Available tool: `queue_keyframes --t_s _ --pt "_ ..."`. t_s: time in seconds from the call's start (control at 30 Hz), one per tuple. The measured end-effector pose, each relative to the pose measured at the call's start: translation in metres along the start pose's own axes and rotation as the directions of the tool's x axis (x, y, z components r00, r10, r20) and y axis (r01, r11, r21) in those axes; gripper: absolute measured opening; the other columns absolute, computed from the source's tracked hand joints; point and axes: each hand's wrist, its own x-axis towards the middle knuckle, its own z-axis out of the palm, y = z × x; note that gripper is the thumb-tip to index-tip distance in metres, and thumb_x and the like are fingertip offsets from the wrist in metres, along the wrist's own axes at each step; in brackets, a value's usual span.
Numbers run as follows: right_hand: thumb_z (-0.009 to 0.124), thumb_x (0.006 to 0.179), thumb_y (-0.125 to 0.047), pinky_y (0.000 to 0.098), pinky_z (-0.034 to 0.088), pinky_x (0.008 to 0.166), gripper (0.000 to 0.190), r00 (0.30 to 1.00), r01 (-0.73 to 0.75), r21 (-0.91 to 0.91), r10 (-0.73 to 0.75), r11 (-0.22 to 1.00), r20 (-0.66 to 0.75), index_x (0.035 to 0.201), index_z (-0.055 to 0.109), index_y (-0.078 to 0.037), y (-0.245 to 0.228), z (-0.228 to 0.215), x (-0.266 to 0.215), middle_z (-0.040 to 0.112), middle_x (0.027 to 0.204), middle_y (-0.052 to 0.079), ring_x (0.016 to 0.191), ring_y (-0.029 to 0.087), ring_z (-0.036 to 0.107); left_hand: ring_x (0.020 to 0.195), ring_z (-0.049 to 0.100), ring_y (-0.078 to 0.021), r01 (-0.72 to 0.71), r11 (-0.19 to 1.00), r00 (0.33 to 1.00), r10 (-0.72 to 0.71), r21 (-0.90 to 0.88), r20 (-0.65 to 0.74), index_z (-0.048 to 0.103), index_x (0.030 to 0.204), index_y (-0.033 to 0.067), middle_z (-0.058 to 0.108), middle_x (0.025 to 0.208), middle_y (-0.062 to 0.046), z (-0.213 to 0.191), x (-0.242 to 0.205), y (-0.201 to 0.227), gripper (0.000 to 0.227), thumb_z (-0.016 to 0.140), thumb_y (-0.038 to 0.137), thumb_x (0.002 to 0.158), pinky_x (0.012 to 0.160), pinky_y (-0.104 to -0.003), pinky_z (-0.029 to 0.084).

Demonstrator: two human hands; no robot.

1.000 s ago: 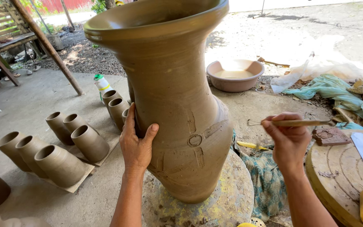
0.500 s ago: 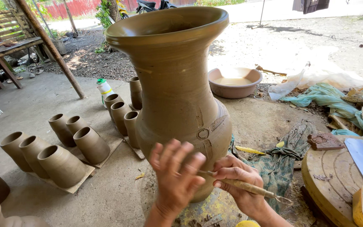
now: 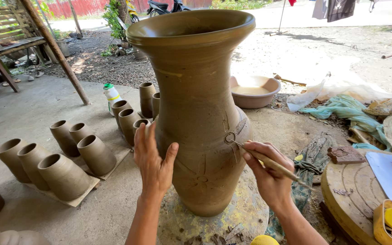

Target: The person carves a sun-like pattern into the surface of a large clay vase using a wire loop tool, then begins to carve a horizontal band around the middle of the vase.

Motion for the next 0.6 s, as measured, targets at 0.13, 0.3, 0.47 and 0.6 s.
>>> queue_keyframes --t_s 0.13,0.3,0.47,0.6 --pt "0.069 0.094 -0.011 0.0192 0.052 0.057 0.016 0.955 -0.284 0.167 0.264 0.944 0.132 0.106 0.07 -0.001 -0.008 0.001 0.012 0.077 0.092 0.011 0.073 0.007 0.067 0.157 0.013 -0.0419 0.103 0.995 0.981 -0.102 0.004 0.168 0.024 0.163 0.0175 0.02 0.169 -0.022 0.012 0.005 0.005 0.099 0.037 0.08 0.088 0.121 -0.067 0.013" --pt "0.066 0.097 -0.014 0.0222 0.043 0.05 0.016 0.93 -0.35 0.066 0.339 0.934 0.144 0.105 0.065 0.0 -0.01 0.0 0.027 0.076 0.084 0.012 0.063 0.009 0.057 0.157 0.016 -0.0397 0.131 0.991 0.983 -0.131 0.009 0.127 0.026 0.161 0.0157 0.024 0.167 -0.021 0.017 -0.007 0.016 0.1 0.039 0.082 0.088 0.121 -0.066 0.015" --pt "0.065 0.098 -0.016 0.0242 0.056 0.062 0.017 0.978 -0.171 -0.039 0.175 0.984 0.113 0.1 0.067 0.0 -0.011 0.003 0.035 0.076 0.08 0.009 0.073 0.01 0.07 0.156 0.019 -0.0397 0.1 0.994 0.993 -0.102 0.039 0.052 0.022 0.16 0.0037 0.029 0.164 -0.023 0.019 -0.012 0.024 0.105 0.043 0.08 0.09 0.121 -0.066 0.014" --pt "0.065 0.099 -0.017 0.0261 0.06 0.064 0.018 0.987 -0.132 -0.119 0.142 0.984 0.081 0.099 0.067 0.001 -0.011 0.005 0.037 0.077 0.079 0.009 0.073 0.01 0.074 0.154 0.02 -0.0406 0.121 0.986 0.991 -0.127 0.115 0.046 0.023 0.158 0.0018 0.03 0.161 -0.025 0.024 -0.016 0.026 0.107 0.047 0.078 0.088 0.119 -0.066 0.014"
